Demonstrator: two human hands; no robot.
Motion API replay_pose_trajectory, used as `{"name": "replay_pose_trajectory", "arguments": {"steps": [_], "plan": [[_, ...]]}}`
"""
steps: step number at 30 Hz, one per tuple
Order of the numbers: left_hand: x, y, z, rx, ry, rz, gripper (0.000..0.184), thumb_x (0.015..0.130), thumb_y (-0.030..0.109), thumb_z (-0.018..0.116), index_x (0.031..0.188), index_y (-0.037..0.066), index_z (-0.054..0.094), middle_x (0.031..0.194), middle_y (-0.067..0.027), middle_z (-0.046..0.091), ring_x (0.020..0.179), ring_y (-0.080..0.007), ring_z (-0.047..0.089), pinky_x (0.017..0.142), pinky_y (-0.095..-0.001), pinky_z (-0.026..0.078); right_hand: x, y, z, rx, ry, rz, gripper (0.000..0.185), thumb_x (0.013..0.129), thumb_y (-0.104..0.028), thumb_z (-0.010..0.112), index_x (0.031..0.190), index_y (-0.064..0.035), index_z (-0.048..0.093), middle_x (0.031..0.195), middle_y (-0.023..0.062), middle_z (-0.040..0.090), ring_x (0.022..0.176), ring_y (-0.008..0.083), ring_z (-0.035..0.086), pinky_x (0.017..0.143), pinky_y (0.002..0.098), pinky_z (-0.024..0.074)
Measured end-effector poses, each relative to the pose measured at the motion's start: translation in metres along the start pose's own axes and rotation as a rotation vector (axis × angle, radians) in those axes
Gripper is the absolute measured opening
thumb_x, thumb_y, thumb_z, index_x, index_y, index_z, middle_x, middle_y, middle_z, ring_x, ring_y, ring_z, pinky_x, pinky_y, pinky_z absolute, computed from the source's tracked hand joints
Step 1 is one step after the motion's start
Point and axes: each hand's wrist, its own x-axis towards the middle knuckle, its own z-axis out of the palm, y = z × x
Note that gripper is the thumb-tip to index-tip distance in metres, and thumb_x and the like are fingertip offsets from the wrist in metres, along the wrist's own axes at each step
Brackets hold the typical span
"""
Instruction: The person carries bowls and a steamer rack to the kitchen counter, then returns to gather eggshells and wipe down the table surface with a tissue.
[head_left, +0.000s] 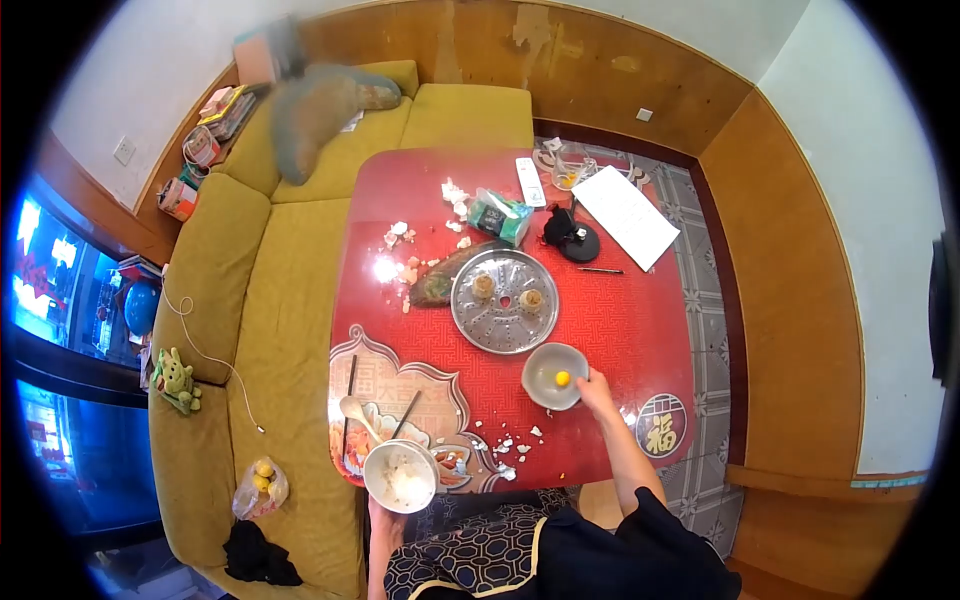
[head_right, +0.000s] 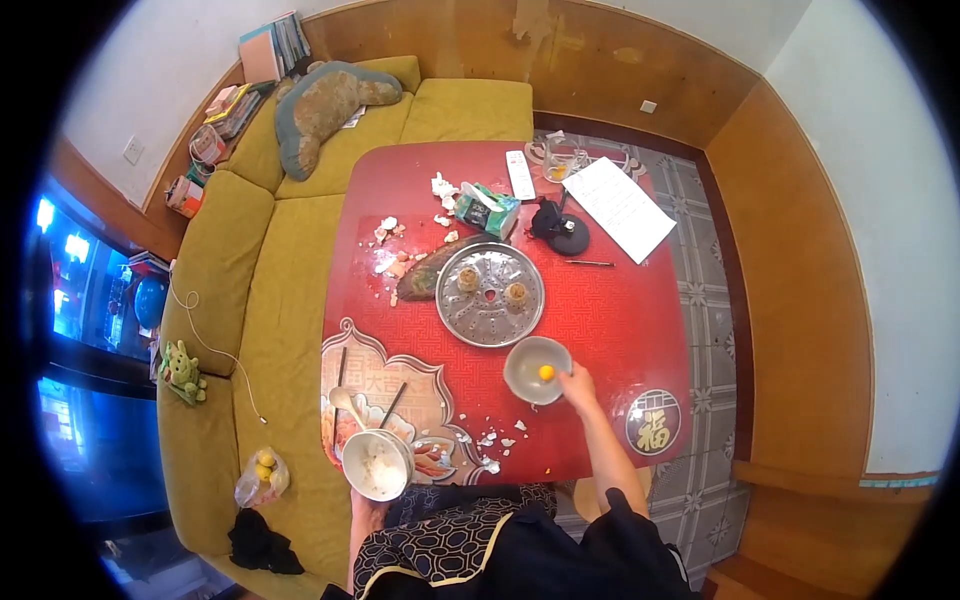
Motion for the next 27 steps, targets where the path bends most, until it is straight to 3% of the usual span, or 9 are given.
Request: {"name": "replay_pose_trajectory", "arguments": {"steps": [5, 9, 12, 14, 16, 19, 21, 24, 27], "plan": [[-0.012, -0.003, 0.009, -0.035, 0.088, -0.047, 0.040, 0.091, 0.025, 0.046, 0.125, 0.005, 0.042, 0.118, -0.0122, 0.054, 0.102, -0.0257, 0.057, 0.082, -0.0408, 0.052, 0.011, -0.002, -0.031, 0.178, -0.103, 0.087, 0.034, 0.077, -0.005, 0.048, 0.110, -0.0005, 0.058, 0.093, 0.0105, 0.064, 0.086, 0.0176, 0.060, 0.074, 0.0304, 0.0469], [-0.018, -0.005, 0.015, 0.015, 0.161, -0.055, 0.040, 0.091, 0.023, 0.047, 0.125, 0.004, 0.042, 0.117, -0.0126, 0.054, 0.101, -0.0262, 0.058, 0.083, -0.0404, 0.052, 0.018, -0.005, -0.036, 0.237, -0.204, 0.160, 0.037, 0.075, -0.004, 0.053, 0.111, 0.0015, 0.056, 0.099, 0.0099, 0.063, 0.089, 0.0177, 0.059, 0.079, 0.0297, 0.0469], [-0.017, -0.011, 0.014, -0.033, 0.154, -0.048, 0.040, 0.090, 0.022, 0.048, 0.124, 0.003, 0.042, 0.116, -0.0134, 0.054, 0.101, -0.0266, 0.058, 0.083, -0.0402, 0.052, 0.034, -0.011, -0.044, 0.164, -0.296, 0.277, 0.037, 0.076, -0.016, 0.060, 0.109, 0.0012, 0.055, 0.099, 0.0128, 0.061, 0.091, 0.0220, 0.060, 0.078, 0.0325, 0.0472], [-0.022, -0.014, 0.022, -0.040, 0.150, -0.024, 0.040, 0.090, 0.022, 0.048, 0.124, 0.003, 0.043, 0.117, -0.0141, 0.054, 0.100, -0.0268, 0.058, 0.082, -0.0412, 0.052, 0.056, -0.020, -0.038, -0.208, 0.149, -0.100, 0.043, 0.073, -0.025, 0.066, 0.107, 0.0001, 0.055, 0.099, 0.0151, 0.060, 0.091, 0.0269, 0.060, 0.080, 0.0358, 0.0474], [-0.022, -0.023, 0.019, -0.061, 0.134, 0.020, 0.042, 0.090, 0.025, 0.046, 0.125, 0.003, 0.042, 0.118, -0.0141, 0.053, 0.101, -0.0269, 0.058, 0.083, -0.0414, 0.052, 0.076, -0.054, -0.027, -0.170, 0.195, -0.184, 0.044, 0.072, -0.028, 0.067, 0.105, -0.0011, 0.056, 0.096, 0.0164, 0.060, 0.089, 0.0299, 0.059, 0.080, 0.0378, 0.0471], [-0.041, -0.025, 0.037, -0.099, 0.223, 0.022, 0.042, 0.091, 0.028, 0.044, 0.125, 0.003, 0.043, 0.118, -0.0142, 0.054, 0.102, -0.0275, 0.058, 0.082, -0.0427, 0.051, 0.114, -0.092, 0.000, -0.265, 0.026, -0.229, 0.047, 0.073, -0.024, 0.067, 0.110, 0.0015, 0.052, 0.099, 0.0192, 0.061, 0.093, 0.0295, 0.060, 0.079, 0.0371, 0.0482], [-0.048, -0.028, 0.038, -0.120, 0.247, 0.018, 0.042, 0.091, 0.029, 0.044, 0.124, 0.003, 0.044, 0.117, -0.0141, 0.054, 0.101, -0.0274, 0.058, 0.083, -0.0426, 0.051, 0.124, -0.117, 0.019, -0.572, -0.095, -0.091, 0.046, 0.075, -0.023, 0.063, 0.111, 0.0013, 0.048, 0.102, 0.0233, 0.060, 0.095, 0.0359, 0.059, 0.082, 0.0417, 0.0470], [-0.053, -0.033, 0.037, -0.150, 0.239, 0.025, 0.041, 0.091, 0.029, 0.045, 0.123, 0.003, 0.045, 0.116, -0.0140, 0.055, 0.101, -0.0271, 0.058, 0.083, -0.0423, 0.051, 0.130, -0.140, 0.034, -0.672, -0.056, 0.085, 0.040, 0.078, -0.017, 0.054, 0.111, 0.0014, 0.044, 0.107, 0.0264, 0.057, 0.102, 0.0376, 0.056, 0.085, 0.0449, 0.0444], [-0.060, -0.038, 0.031, -0.188, 0.228, 0.038, 0.041, 0.090, 0.029, 0.045, 0.122, 0.003, 0.046, 0.115, -0.0139, 0.056, 0.101, -0.0269, 0.058, 0.083, -0.0421, 0.051, 0.135, -0.135, 0.032, -0.619, -0.024, 0.026, 0.039, 0.080, -0.013, 0.049, 0.113, 0.0053, 0.040, 0.103, 0.0292, 0.057, 0.100, 0.0405, 0.056, 0.085, 0.0453, 0.0445]]}}
